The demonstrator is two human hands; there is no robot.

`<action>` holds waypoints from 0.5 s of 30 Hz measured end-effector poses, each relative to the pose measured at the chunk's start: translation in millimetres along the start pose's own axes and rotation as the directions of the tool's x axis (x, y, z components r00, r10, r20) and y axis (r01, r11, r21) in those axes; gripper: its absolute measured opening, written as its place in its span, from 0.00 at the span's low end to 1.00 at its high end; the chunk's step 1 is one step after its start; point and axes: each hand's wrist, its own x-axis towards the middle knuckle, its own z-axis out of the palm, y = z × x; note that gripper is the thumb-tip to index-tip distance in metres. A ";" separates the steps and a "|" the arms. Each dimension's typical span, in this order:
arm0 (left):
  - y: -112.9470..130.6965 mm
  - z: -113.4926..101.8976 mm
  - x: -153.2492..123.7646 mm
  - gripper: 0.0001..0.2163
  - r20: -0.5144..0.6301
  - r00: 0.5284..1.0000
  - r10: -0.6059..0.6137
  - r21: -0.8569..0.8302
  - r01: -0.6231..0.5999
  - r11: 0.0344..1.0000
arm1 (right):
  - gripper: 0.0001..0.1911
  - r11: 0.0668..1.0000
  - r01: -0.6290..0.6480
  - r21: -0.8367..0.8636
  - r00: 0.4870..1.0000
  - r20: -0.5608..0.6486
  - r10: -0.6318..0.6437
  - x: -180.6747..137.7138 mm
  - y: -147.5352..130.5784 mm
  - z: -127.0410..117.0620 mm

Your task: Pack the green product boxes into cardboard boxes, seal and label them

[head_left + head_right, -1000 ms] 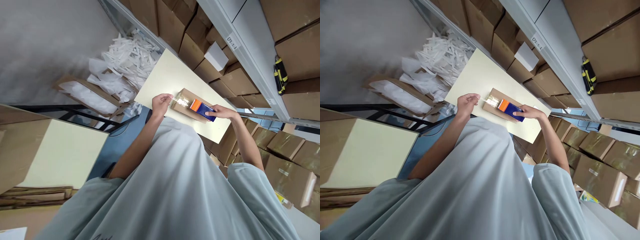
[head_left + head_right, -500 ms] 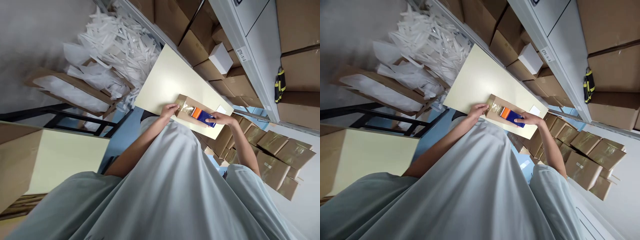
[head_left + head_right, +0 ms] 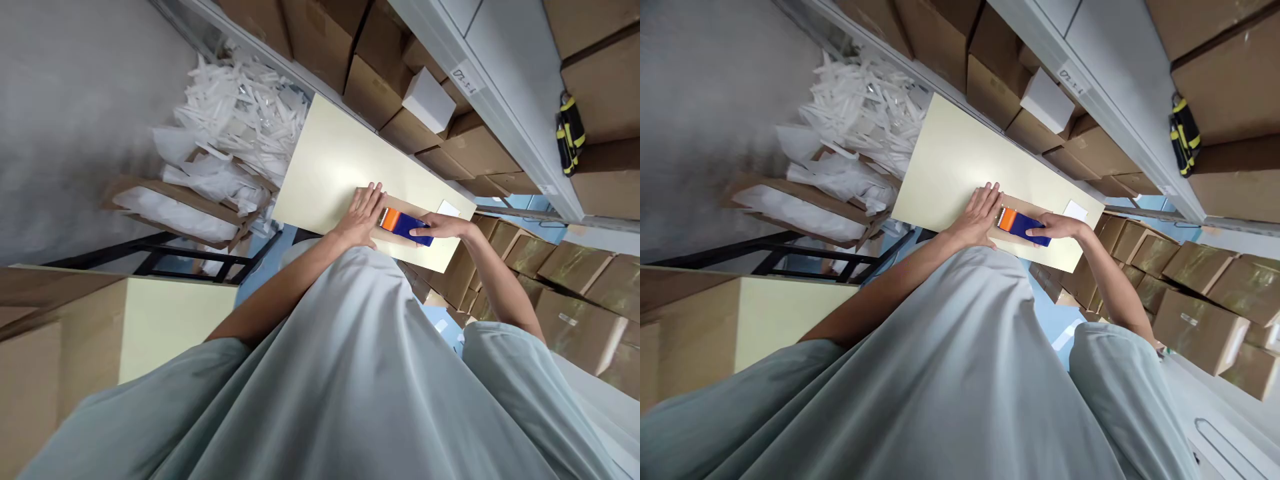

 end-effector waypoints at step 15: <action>4.9 3.6 12.2 0.74 0.127 0.975 -0.185 0.327 0.135 0.935 | 0.38 0.999 -0.041 -0.036 0.999 -0.018 0.040 -74.8 113.5 -27.8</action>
